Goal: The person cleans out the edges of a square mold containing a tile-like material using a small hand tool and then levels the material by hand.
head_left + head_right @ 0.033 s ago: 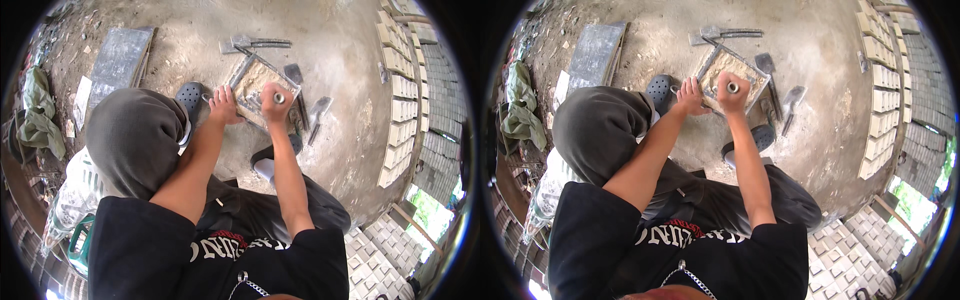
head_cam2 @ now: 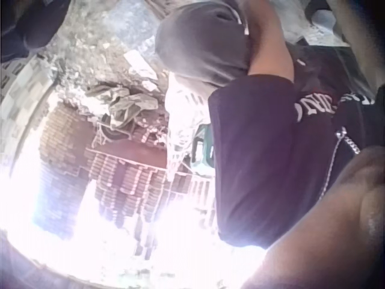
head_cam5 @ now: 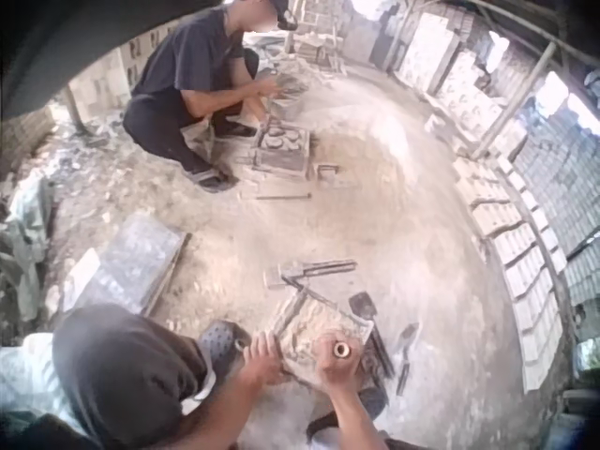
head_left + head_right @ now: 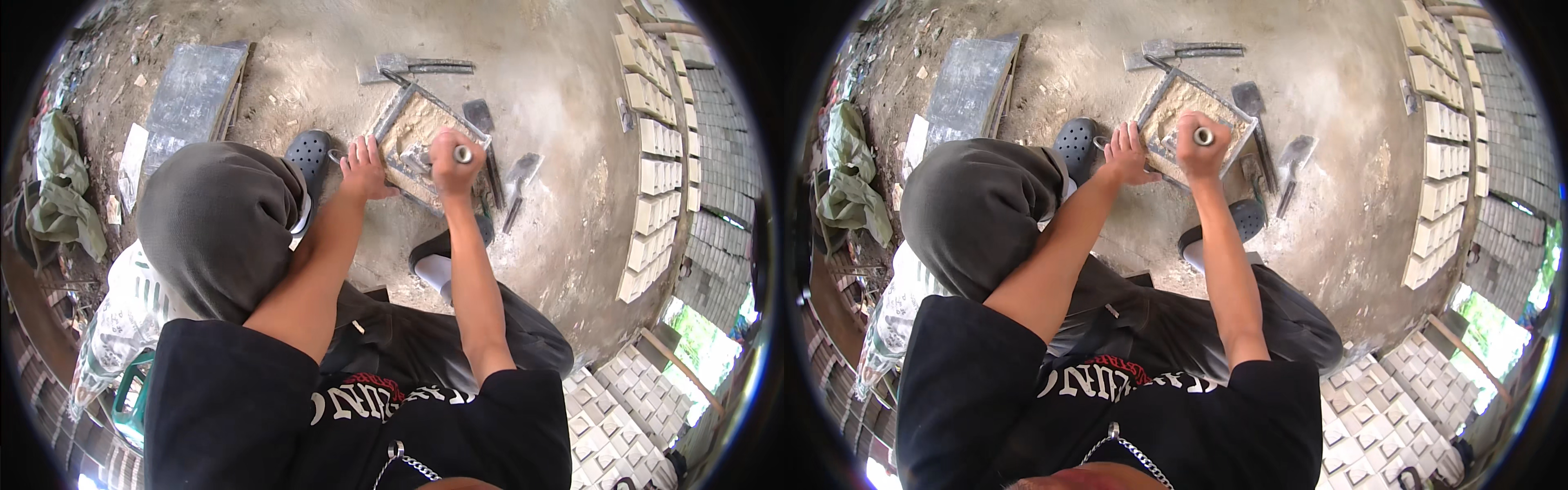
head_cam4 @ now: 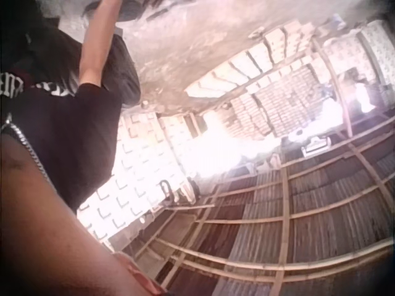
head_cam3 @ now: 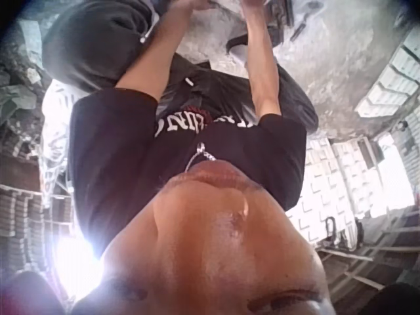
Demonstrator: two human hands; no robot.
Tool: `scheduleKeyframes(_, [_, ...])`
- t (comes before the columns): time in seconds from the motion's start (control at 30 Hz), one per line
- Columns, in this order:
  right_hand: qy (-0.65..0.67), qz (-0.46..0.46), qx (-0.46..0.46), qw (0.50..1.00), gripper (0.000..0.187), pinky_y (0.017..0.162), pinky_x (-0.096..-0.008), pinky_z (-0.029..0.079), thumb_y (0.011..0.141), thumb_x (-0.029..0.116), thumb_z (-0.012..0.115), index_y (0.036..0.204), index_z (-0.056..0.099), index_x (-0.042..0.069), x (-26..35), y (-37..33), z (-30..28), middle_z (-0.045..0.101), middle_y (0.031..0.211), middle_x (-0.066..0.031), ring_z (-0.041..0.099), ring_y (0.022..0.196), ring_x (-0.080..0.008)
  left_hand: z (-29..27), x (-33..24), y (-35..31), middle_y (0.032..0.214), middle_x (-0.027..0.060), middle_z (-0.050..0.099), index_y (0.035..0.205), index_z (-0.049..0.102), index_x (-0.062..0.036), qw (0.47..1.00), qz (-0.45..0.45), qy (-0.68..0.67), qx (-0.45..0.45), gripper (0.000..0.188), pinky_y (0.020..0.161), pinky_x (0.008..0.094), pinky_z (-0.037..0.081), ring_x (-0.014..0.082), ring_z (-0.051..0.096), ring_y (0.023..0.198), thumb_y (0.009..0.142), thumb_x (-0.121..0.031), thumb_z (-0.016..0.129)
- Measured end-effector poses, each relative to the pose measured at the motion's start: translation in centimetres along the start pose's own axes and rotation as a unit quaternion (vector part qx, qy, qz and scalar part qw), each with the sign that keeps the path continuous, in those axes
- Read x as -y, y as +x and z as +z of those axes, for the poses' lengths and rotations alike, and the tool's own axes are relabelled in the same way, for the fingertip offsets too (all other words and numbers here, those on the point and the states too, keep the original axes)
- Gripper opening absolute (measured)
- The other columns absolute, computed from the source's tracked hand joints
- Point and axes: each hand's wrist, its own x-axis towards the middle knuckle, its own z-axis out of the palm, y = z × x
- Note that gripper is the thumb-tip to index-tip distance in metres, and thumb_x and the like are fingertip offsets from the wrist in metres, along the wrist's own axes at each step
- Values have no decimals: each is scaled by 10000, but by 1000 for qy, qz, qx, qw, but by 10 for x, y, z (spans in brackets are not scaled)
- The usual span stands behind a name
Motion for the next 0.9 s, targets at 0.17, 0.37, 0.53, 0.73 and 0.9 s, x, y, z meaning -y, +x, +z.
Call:
scheduleKeyframes(0.17, [-6,7,-25,1000,290,428,-256,284,872,60,549,602,479,-21,26,-4,-9,430,505,15,403,484,-41,2,3,2,1584,244,-33,1505,-134,-26,1000,-4,-3,-6,1406,1150,587,132,420,6,1466,628,-568,822])
scheduleKeyframes(0.37, [-39,25,-13,999,294,430,-264,297,869,69,539,593,490,-22,-5,-9,3,448,510,13,416,478,-46,2,0,-1,1584,243,-40,1503,-142,-23,1000,7,-1,11,1412,1152,588,123,419,-8,1467,627,-572,820])
scheduleKeyframes(0.53, [67,67,-51,994,313,429,-250,299,883,73,520,582,489,-10,26,6,2,449,509,10,430,485,-44,0,5,4,1586,237,-56,1502,-149,-24,1000,-9,-7,9,1427,1154,586,115,416,-22,1468,618,-582,822])
scheduleKeyframes(0.73, [-45,22,-46,998,312,431,-257,294,891,69,529,596,468,-12,-9,-9,7,448,521,11,402,471,-56,-2,-4,-1,1587,234,-59,1501,-154,-25,1000,2,-3,16,1432,1151,590,115,414,-26,1467,616,-595,818])
scheduleKeyframes(0.9, [5,38,-56,998,342,408,-246,279,894,45,506,559,439,35,20,6,3,454,524,20,404,440,-55,0,2,-3,1585,237,-47,1502,-144,-23,1000,-1,-9,12,1431,1153,589,111,416,-22,1467,613,-590,822])
